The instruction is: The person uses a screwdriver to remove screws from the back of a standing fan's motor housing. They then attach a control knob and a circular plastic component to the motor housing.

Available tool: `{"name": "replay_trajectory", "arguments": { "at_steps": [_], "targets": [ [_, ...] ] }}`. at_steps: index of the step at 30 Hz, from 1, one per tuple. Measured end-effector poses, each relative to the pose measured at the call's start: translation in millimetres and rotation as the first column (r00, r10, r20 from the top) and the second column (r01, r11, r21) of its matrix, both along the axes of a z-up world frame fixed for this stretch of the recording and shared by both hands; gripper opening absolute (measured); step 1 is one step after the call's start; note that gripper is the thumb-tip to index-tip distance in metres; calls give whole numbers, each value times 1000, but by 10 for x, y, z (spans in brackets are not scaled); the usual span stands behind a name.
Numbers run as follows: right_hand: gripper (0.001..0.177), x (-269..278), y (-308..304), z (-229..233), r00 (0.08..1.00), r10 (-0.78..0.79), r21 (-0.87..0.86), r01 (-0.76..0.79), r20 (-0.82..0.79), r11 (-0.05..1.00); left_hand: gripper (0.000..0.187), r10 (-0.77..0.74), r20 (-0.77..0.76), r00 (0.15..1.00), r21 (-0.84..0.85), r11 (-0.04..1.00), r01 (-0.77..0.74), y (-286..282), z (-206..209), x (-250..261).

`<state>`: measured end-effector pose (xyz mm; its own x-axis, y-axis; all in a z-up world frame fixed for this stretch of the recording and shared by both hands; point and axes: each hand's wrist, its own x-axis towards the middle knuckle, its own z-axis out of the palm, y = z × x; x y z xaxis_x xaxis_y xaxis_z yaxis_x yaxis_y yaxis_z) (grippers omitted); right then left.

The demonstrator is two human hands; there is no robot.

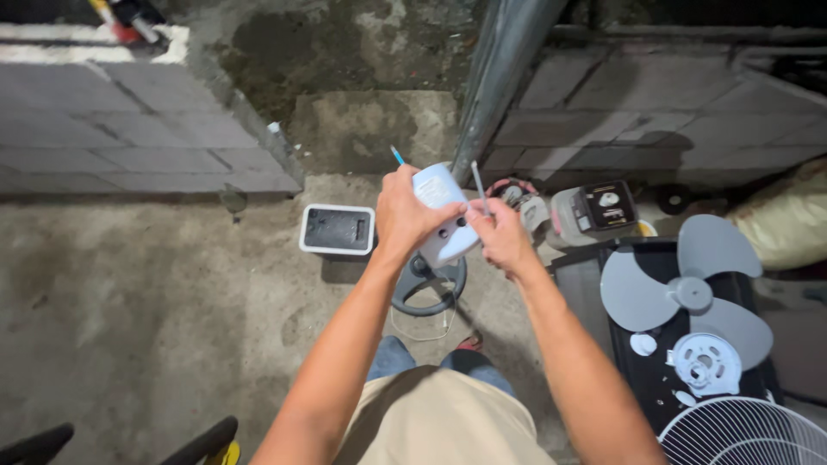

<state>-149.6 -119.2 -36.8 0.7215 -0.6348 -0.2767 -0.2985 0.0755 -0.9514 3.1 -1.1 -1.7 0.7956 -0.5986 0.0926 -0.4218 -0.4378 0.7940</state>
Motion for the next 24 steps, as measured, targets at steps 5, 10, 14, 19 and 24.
{"name": "replay_trajectory", "arguments": {
  "at_steps": [5, 10, 14, 19, 24],
  "targets": [
    [35, 6, 80, -95, 1000, -27, -3, 27, 5, 1000, 75, -129, -9, 992, -124, 984, 127, 90, -164, 208],
    [35, -18, 102, -1, 999, -45, 43, 44, 15, 998, 72, -230, -164, 959, -158, 966, 204, 118, -159, 322],
    [34, -61, 157, 99, 990, -141, 33, 142, -28, 989, 77, -238, -146, 960, -204, 957, 206, 159, -180, 315],
    [38, -159, 233, 152, 964, -252, 51, 257, -85, 965, 86, -208, -98, 973, -302, 938, 170, 231, -299, 328],
    [40, -200, 312, 130, 949, -314, 20, 315, -17, 949, 85, -176, -41, 983, -335, 930, 153, 354, -243, 256]
  ]
}}
